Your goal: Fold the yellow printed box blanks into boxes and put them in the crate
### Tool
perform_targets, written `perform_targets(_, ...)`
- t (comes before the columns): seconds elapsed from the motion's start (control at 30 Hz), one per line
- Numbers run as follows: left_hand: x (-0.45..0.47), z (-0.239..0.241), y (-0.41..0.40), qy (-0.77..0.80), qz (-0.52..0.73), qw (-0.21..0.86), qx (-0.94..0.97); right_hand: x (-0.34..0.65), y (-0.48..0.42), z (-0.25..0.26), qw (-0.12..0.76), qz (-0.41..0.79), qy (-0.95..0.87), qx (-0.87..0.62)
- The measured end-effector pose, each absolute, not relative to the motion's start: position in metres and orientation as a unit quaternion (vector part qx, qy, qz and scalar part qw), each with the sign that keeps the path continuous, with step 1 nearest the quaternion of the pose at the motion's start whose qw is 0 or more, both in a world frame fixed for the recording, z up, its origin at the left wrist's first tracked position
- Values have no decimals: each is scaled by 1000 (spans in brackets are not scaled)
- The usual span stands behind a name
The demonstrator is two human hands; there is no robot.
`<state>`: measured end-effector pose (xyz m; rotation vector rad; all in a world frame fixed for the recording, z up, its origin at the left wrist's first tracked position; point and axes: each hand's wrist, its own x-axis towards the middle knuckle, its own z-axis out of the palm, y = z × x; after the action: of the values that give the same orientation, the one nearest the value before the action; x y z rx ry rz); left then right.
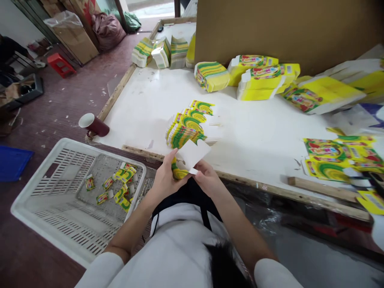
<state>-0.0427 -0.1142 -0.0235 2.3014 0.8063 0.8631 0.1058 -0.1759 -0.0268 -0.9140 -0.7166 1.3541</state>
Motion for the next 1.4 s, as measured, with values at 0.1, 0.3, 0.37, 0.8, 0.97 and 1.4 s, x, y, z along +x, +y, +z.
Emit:
perform_targets(0.1,-38,-24,-114,276,292,248,882,108,-172,-17,638,536,-287,-472)
perform_targets(0.3,-41,-20,-114,269,293,223,890,111,-167,-21,590,512,-376,-499)
perform_targets(0.37,-41,-21,-112,283,259,270,883,108,-169,-24,595,474,-444,-474)
perform_targets(0.8,-46,0,-98,366,273,273,847,123,-171,-30,466,266,-660,-526)
perform_targets(0.97,-50,11,-86,360,250,297,848,135,-170,-18,426,256,-688,-529)
perform_targets(1.4,-58,20,-91,373,261,179,872,126,-162,-9,533,277,-626,-498)
